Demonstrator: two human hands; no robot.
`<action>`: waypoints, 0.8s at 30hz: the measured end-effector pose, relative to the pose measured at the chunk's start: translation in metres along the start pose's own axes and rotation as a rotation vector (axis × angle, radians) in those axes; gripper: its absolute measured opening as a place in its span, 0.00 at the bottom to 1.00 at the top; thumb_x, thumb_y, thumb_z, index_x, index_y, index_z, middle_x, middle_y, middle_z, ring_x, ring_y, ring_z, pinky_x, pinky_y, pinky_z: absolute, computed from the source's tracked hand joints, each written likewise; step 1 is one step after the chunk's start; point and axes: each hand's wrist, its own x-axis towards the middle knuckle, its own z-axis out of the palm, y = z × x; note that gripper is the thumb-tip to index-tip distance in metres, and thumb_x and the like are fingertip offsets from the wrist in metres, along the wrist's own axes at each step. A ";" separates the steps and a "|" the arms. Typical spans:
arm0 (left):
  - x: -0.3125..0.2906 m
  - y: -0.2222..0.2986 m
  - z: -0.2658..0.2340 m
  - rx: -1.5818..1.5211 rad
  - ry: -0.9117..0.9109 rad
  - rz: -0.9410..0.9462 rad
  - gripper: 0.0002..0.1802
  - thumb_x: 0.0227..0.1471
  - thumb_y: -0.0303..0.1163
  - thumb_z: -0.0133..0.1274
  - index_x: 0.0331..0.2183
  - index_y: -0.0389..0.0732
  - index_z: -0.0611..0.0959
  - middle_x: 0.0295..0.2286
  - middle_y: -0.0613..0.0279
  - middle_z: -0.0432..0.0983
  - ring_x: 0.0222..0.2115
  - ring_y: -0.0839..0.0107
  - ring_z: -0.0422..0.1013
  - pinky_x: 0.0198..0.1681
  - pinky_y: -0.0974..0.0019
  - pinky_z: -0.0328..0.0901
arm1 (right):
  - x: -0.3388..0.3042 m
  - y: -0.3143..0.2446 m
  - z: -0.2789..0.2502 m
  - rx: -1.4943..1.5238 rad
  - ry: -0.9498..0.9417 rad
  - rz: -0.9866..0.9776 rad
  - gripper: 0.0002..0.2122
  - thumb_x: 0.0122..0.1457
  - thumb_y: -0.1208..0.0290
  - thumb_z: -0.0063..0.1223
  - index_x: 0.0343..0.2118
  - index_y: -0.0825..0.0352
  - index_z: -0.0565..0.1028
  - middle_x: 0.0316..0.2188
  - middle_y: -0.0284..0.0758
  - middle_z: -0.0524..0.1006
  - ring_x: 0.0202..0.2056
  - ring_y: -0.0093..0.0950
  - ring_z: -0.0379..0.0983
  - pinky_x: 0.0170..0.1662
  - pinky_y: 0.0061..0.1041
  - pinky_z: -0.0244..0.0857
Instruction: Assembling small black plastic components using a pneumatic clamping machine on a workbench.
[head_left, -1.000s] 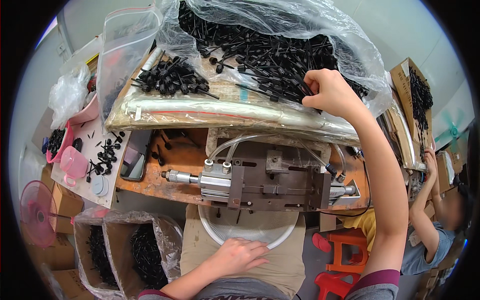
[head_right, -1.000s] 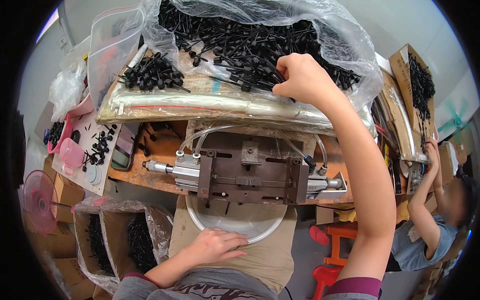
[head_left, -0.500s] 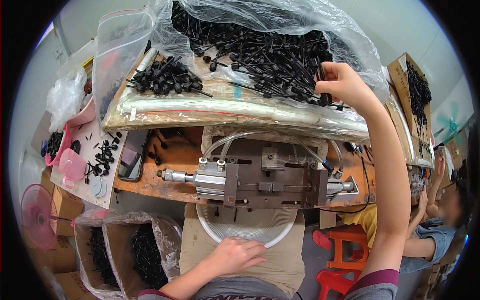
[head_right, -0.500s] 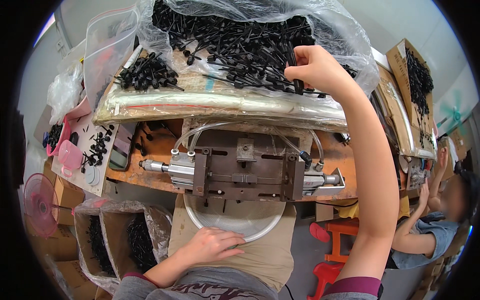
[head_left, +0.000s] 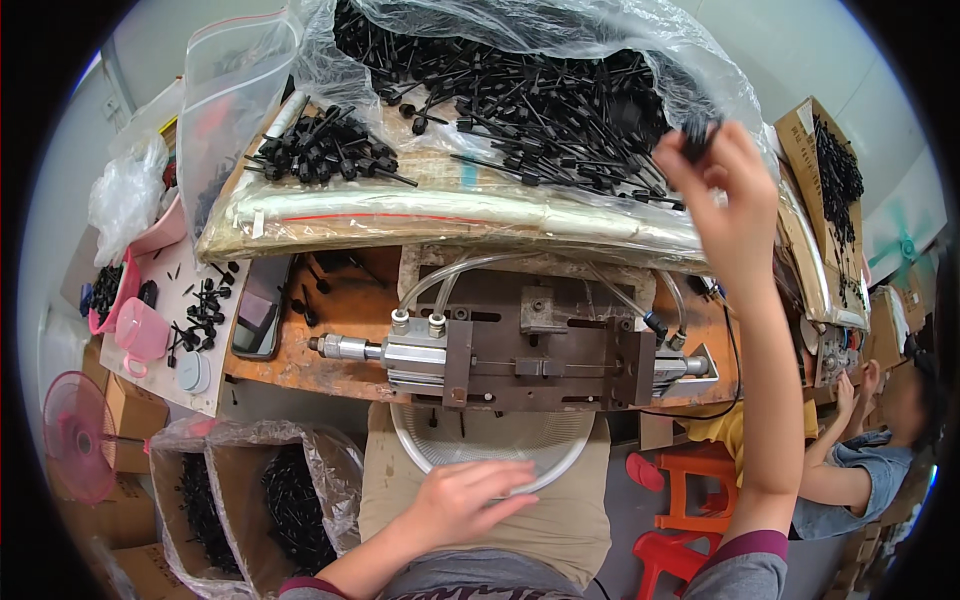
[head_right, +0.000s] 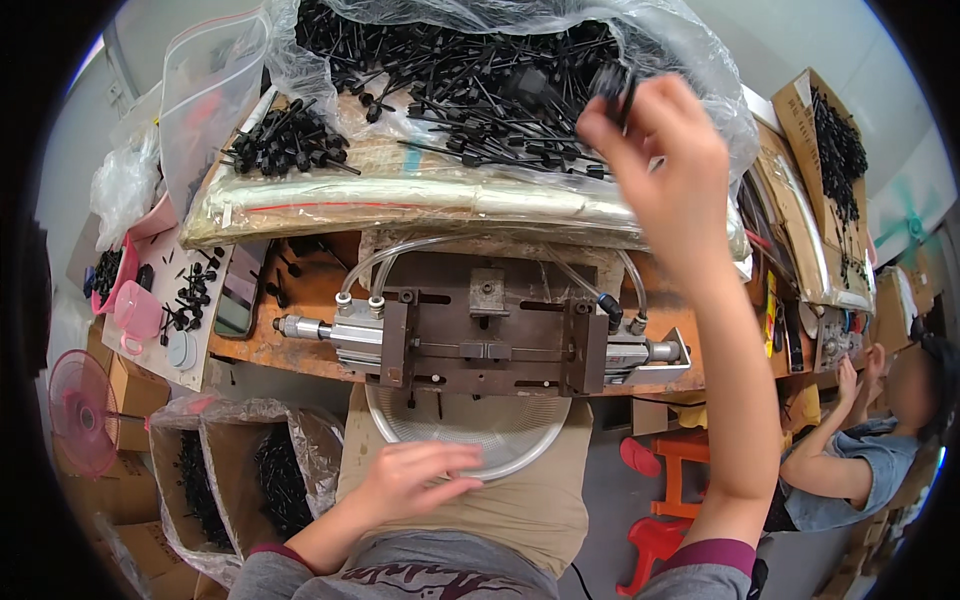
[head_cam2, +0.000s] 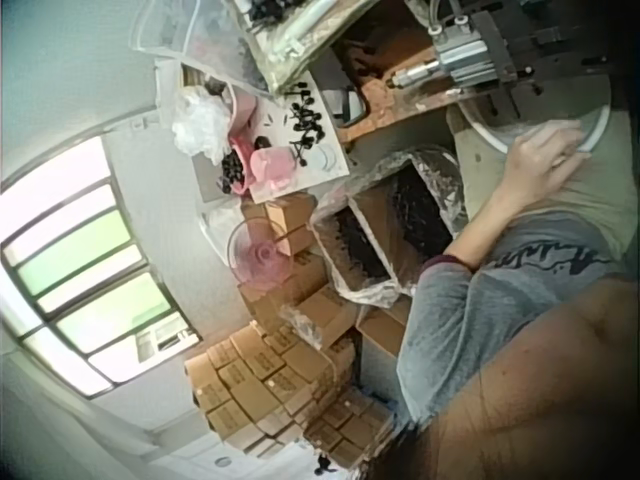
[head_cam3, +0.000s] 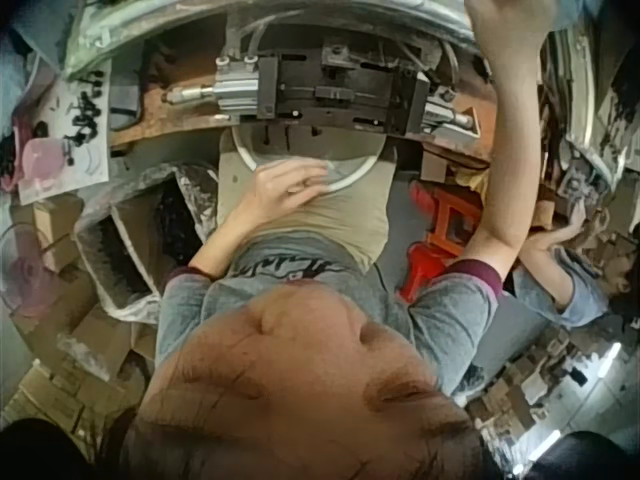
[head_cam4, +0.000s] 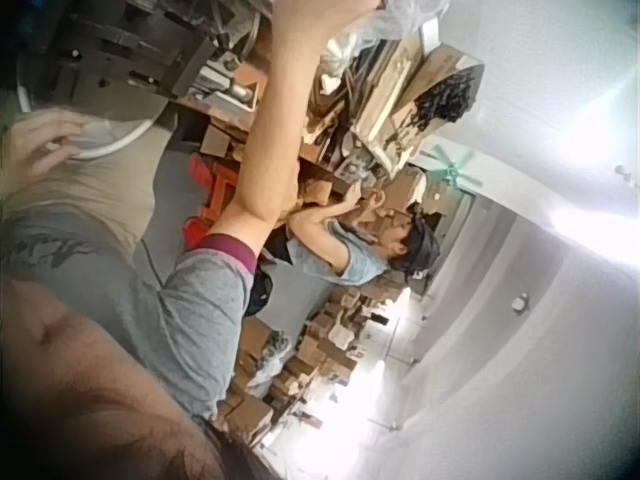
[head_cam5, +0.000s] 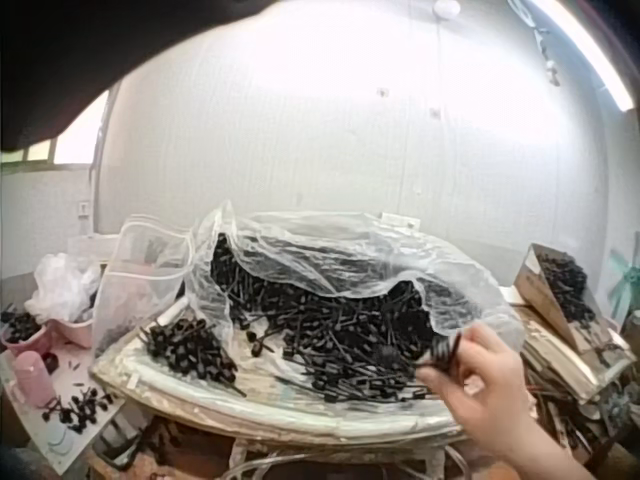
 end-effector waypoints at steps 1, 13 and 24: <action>0.005 0.004 -0.007 -0.114 0.045 -0.080 0.15 0.43 0.25 0.64 0.37 0.38 0.84 0.36 0.57 0.80 0.28 0.71 0.78 0.34 0.71 0.74 | -0.016 -0.010 0.000 0.004 -0.034 -0.105 0.05 0.49 0.78 0.59 0.31 0.66 0.79 0.26 0.33 0.71 0.24 0.22 0.69 0.26 0.22 0.64; 0.054 0.034 -0.030 -0.356 0.127 -0.076 0.20 0.40 0.17 0.65 0.40 0.34 0.84 0.34 0.54 0.79 0.32 0.71 0.77 0.33 0.72 0.76 | -0.156 -0.060 0.000 -0.135 -0.079 -0.457 0.22 0.30 0.74 0.52 0.34 0.73 0.81 0.31 0.37 0.75 0.23 0.25 0.69 0.23 0.20 0.64; 0.054 0.014 -0.010 0.351 0.111 0.060 0.17 0.37 0.23 0.64 0.36 0.37 0.84 0.44 0.57 0.77 0.33 0.65 0.75 0.36 0.67 0.72 | -0.179 -0.071 0.003 -0.030 0.133 0.092 0.15 0.43 0.80 0.68 0.37 0.67 0.81 0.33 0.36 0.77 0.31 0.28 0.73 0.32 0.23 0.67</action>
